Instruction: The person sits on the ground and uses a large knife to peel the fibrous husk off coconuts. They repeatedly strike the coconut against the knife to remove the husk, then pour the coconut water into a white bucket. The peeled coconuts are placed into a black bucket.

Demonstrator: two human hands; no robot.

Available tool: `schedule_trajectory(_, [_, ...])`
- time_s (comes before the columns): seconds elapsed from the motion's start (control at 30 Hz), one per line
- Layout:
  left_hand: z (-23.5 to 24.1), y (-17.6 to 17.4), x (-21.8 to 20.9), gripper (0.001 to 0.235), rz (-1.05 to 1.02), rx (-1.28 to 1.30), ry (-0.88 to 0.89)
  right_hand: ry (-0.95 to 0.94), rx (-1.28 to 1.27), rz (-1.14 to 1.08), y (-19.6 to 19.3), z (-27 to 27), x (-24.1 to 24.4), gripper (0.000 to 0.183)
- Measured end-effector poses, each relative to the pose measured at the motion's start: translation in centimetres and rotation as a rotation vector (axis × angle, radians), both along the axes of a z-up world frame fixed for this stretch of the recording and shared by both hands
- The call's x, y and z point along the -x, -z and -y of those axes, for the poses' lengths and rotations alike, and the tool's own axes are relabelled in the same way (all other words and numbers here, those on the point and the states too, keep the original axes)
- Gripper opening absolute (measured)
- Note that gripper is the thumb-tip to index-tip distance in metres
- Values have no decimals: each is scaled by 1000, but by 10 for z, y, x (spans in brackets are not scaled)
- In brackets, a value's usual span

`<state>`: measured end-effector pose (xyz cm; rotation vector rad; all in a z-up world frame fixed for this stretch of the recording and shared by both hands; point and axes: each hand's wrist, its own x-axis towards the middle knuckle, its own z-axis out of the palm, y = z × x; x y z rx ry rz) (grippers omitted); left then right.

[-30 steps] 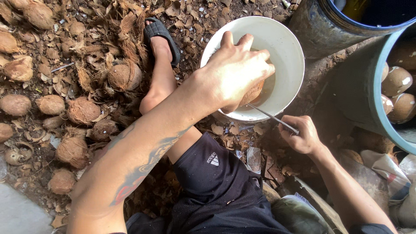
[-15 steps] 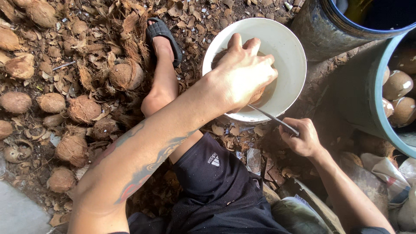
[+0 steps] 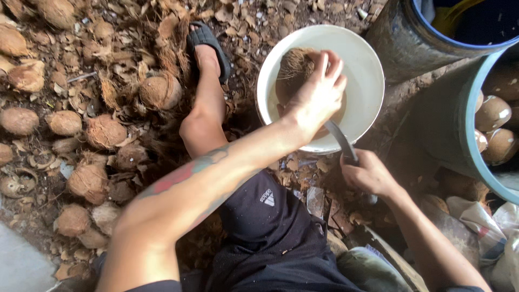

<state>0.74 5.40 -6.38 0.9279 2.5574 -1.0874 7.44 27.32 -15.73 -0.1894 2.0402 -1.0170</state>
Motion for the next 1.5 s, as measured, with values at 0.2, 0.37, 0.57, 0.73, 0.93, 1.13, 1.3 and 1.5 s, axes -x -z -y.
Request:
schedule_trajectory(0.2, [29,71,9,98,-83,-106,-16,390,94,384,7,16,-21,16])
schedule_trajectory(0.37, [52,96,-6,28,-482,-929,4,704,236,317,44,14,-24,7])
schedule_trajectory(0.57, [101,65,4,88,38,-2033,-1203,792,228,421,-24,38,-4,8])
schedule_trajectory(0.73, [196,40,-19,86,-8,-2601,-1358,532,189,127,-70,64,-6,21])
schedule_trajectory(0.93, [312,-32,-149,82,16,-3271,-1039,177,318,-179,-106,115,-36,36])
schedule_trajectory(1.13, [343,24,-331,76,-834,-3560,-862,-203,718,-198,-95,206,-107,35])
schedule_trajectory(1.3, [312,81,-449,72,-1502,-3667,-962,-374,1015,368,-11,259,-190,17])
schedule_trajectory(1.5, [261,146,-537,74,-1686,-3633,-1117,-568,834,524,-18,279,-250,15])
